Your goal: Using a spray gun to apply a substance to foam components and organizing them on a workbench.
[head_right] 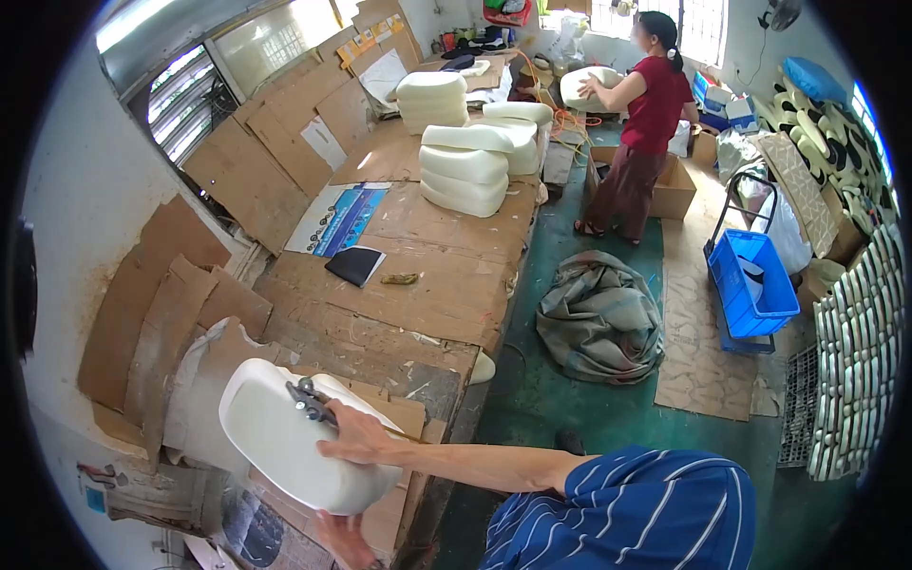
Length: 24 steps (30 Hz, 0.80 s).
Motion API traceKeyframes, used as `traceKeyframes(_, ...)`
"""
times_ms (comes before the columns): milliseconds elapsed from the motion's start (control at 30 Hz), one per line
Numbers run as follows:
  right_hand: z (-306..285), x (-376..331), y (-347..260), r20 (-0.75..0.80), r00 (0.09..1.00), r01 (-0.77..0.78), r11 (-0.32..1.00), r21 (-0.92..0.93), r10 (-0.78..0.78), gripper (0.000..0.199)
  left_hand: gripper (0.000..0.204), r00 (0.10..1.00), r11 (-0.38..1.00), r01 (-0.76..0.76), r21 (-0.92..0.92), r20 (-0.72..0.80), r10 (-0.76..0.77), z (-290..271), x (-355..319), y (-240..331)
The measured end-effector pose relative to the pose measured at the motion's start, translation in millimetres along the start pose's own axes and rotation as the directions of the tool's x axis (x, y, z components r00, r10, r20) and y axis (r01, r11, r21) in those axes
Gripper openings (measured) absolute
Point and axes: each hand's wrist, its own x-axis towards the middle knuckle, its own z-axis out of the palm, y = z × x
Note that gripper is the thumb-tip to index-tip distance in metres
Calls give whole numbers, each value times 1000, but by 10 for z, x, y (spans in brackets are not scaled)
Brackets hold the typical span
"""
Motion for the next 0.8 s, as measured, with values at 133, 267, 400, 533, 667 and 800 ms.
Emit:
traceKeyframes(133, 2, -117, 41, -6, 1000, -24, 1000, 10, 24, 77, 56, 998, 971, 51, -234, -10, -55, 135, -263, -428)
traceKeyframes(267, -92, -199, -73, -48, 999, 6, 1000, -3, -6, 75, 52, 998, 948, -58, -314, -43, 47, 217, -176, -595)
traceKeyframes(400, -339, -472, -141, -160, 979, 116, 990, -79, -128, 55, 57, 995, 934, -59, -352, -95, 27, 159, -66, -659)
traceKeyframes(533, -832, -1058, -167, -201, 902, 368, 924, -106, -382, 35, 55, 985, 925, -76, -373, -173, 11, 143, -52, -619)
traceKeyframes(667, -1511, -1554, -350, -140, 933, 328, 944, -43, -331, 35, 65, 988, 930, -55, -363, -154, -1, 125, -75, -568)
traceKeyframes(800, -1862, -1717, -528, -165, 774, 583, 790, -189, -611, 42, 68, 988, 936, -25, -350, -149, -29, 77, -73, -579)
